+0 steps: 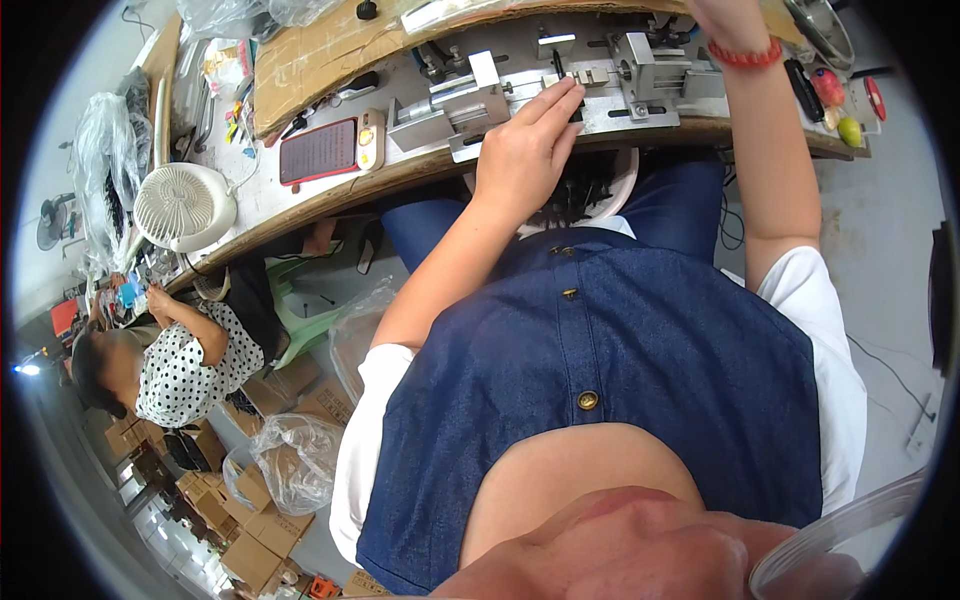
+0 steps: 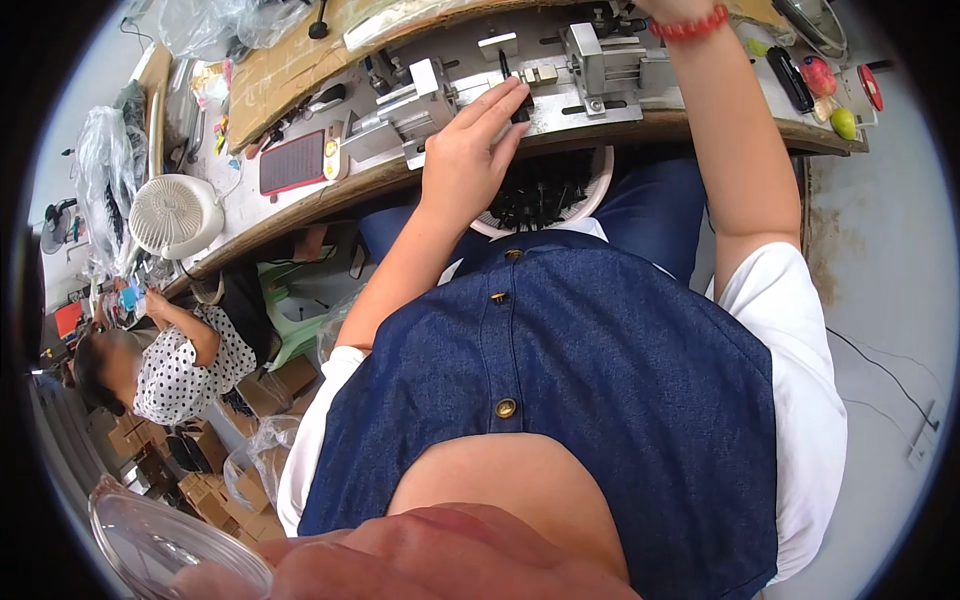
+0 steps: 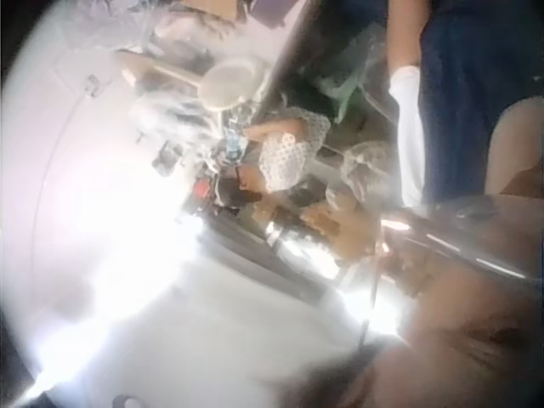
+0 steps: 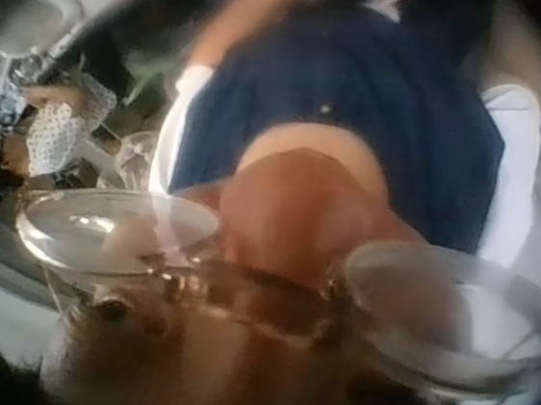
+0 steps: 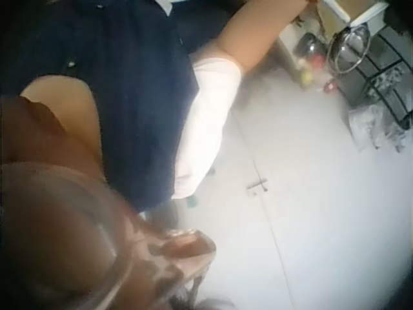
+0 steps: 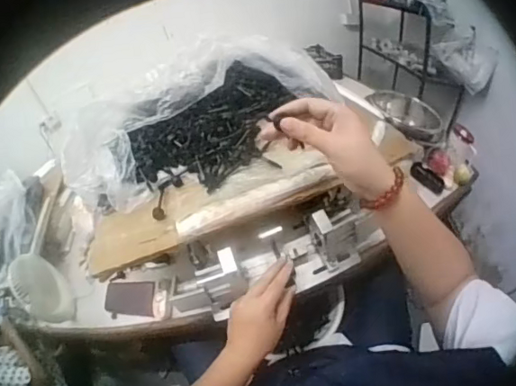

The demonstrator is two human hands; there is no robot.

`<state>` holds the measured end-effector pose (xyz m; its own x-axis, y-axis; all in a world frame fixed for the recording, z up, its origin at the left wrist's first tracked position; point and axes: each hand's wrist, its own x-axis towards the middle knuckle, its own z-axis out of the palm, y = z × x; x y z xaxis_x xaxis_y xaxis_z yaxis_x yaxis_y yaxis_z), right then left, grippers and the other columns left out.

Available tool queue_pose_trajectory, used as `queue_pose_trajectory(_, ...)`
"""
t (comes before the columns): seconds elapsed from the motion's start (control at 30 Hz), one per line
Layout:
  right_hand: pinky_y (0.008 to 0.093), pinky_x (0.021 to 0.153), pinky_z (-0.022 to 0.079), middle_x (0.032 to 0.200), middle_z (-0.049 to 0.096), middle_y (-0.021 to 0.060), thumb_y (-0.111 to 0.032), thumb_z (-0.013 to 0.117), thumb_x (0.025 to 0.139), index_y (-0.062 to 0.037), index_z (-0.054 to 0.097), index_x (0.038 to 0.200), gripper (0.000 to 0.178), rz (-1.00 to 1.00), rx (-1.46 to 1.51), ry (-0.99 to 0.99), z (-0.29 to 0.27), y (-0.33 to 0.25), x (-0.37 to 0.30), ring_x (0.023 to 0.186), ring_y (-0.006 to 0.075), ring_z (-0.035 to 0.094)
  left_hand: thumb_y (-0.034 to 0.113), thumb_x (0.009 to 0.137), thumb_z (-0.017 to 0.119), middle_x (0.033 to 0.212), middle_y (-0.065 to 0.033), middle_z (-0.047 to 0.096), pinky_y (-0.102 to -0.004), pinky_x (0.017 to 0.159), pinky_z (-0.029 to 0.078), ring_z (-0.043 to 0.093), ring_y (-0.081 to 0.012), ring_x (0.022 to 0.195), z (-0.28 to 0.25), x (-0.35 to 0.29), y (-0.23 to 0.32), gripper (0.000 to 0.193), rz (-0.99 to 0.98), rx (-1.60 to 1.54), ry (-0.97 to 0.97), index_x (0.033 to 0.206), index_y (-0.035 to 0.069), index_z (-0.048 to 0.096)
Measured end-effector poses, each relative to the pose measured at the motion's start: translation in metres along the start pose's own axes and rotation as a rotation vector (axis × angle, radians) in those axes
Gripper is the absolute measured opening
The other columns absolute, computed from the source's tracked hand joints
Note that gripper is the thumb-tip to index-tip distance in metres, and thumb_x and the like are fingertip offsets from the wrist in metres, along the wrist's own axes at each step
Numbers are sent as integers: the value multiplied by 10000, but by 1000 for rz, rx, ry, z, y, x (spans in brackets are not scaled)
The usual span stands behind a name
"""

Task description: The person repeatedly picks up small black plastic components from a pile, places them into a metal jig on the table, and secures them using a lever. They then remove the secured components and place them into a white bowl on their lap. The process is repeated continuously.

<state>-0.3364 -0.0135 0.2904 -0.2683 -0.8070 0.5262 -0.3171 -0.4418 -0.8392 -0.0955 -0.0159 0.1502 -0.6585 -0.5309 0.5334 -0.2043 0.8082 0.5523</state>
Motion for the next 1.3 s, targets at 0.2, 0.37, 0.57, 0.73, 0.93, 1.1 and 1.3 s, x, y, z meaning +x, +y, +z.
queue_pose_trajectory(0.2, 382, 984, 478, 1143, 708, 103, -79, 710, 912, -56, 704, 1137, 226, -103, -441, -130, 18, -7, -106, 1110, 276, 648, 78, 879, 729, 1141, -83, 664, -369, 785, 519, 625, -242, 894, -61, 44, -45, 396, 72, 268, 307, 1242, 234, 755)
queue_pose_trajectory(0.37, 411, 960, 452, 1235, 646, 59, -115, 732, 886, -91, 680, 1091, 213, -253, -764, -321, 39, 15, -152, 1130, 279, 588, 142, 873, 727, 917, -169, 701, -426, 811, 515, 660, -342, 888, -122, 95, -105, 202, 94, 503, 273, 1031, 20, 758)
queue_pose_trajectory(0.57, 393, 954, 452, 1263, 650, 25, -121, 687, 868, -96, 675, 1063, 197, -301, -1000, -325, 52, 41, -159, 1107, 252, 584, 104, 913, 680, 971, -179, 700, -439, 824, 516, 656, -376, 891, -129, 106, -92, 228, -264, 134, 51, 1122, 30, 735)
queue_pose_trajectory(0.73, 382, 933, 448, 1234, 670, 13, -157, 686, 873, -101, 675, 1063, 198, -335, -1068, -338, 51, 39, -158, 1079, 231, 586, 161, 901, 806, 916, -33, 759, -238, 717, 516, 654, -71, 783, -112, 84, -66, 244, -217, -69, 257, 1127, 70, 790)
queue_pose_trajectory(0.93, 368, 878, 470, 1146, 696, 41, -220, 737, 913, -96, 693, 1134, 257, -351, -923, -223, 23, 37, -93, 1036, 253, 612, 44, 831, 828, 935, -71, 747, -242, 655, 537, 665, -117, 734, -79, 36, 0, 236, 8, -257, 179, 1064, 65, 796)
queue_pose_trajectory(1.1, 475, 895, 458, 1018, 684, 111, -172, 704, 829, -44, 732, 961, 186, -246, -1253, -53, 25, 46, 13, 1077, 349, 595, 51, 804, 864, 1072, -48, 557, -215, 608, 508, 586, -88, 646, -26, 3, 5, 251, -74, -283, 85, 1038, 125, 816)
queue_pose_trajectory(1.3, 509, 898, 454, 944, 734, 160, -163, 670, 829, -78, 751, 912, 143, -46, -1539, -213, 28, 77, 53, 968, 360, 685, 114, 833, 833, 1196, -65, 681, -302, 658, 576, 706, -160, 716, 7, -4, -11, 221, -17, -99, 42, 1050, 126, 794)
